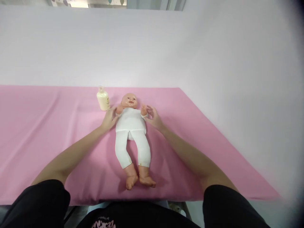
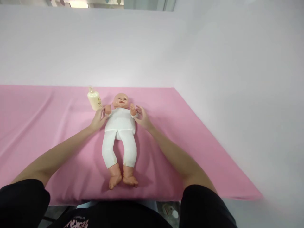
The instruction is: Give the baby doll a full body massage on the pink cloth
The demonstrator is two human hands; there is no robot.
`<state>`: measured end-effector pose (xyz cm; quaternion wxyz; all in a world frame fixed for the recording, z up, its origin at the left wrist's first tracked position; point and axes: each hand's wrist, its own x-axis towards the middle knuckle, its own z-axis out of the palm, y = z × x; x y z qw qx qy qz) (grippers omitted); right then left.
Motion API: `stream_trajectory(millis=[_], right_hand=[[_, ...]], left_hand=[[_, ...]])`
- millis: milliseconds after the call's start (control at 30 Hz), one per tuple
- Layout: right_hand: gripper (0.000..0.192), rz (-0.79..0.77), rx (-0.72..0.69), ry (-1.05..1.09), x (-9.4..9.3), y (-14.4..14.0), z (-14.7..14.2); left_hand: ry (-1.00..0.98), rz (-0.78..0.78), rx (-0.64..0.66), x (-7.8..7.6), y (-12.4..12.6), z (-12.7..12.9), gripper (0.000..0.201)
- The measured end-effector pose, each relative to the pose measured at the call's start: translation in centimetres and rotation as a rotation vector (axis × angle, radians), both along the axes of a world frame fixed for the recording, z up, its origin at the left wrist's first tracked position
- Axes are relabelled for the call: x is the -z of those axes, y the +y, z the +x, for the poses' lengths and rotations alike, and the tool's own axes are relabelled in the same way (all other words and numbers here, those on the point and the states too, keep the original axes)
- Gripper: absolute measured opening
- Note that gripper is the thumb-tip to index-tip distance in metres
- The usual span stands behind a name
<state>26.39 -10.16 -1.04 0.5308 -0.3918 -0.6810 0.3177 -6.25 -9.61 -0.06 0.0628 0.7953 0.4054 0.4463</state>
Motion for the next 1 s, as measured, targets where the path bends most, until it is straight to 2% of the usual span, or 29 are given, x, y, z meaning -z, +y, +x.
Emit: stream_trajectory(millis=[133,200,267,367,533,667,767,867,933,1000], right_hand=[[0.051,0.190,0.001,-0.240,0.7,-3.6,1.1],[0.048,0.242,0.009,-0.309,1.0,-4.3,1.1],[0.050,0.261,0.023,-0.318,1.1,-4.2,0.7],[0.053,0.212,0.086,-0.235,0.8,-2.5,-0.2],[0.059,0.002,0.195,-0.055,0.3,2.3,-1.9],[0.050,-0.197,0.315,-0.088,0.4,5.1,-2.9],[0.046,-0.305,0.366,-0.119,0.5,6.2,-3.3],[0.045,-0.331,0.348,-0.118,0.4,6.6,-3.4],[0.048,-0.334,0.335,-0.098,0.2,6.5,-3.2],[0.058,-0.315,0.319,-0.041,0.0,6.0,-3.0]], left_hand=[[0.252,0.086,0.150,0.6,-4.6,-1.1,0.040],[0.304,0.083,0.167,0.8,-5.5,-1.1,0.038],[0.299,0.047,0.137,0.6,-5.2,-0.6,0.039],[0.192,-0.038,0.030,0.0,-3.1,0.7,0.046],[-0.135,-0.142,-0.164,-0.2,3.2,3.0,0.048],[-0.149,-0.342,-0.344,0.1,6.7,3.7,0.044],[-0.038,-0.501,-0.417,0.0,7.6,3.7,0.045],[-0.004,-0.557,-0.437,-0.2,8.0,3.6,0.048],[-0.076,-0.561,-0.438,-0.3,8.1,3.5,0.052],[-0.209,-0.475,-0.393,-0.4,7.7,3.4,0.057]])
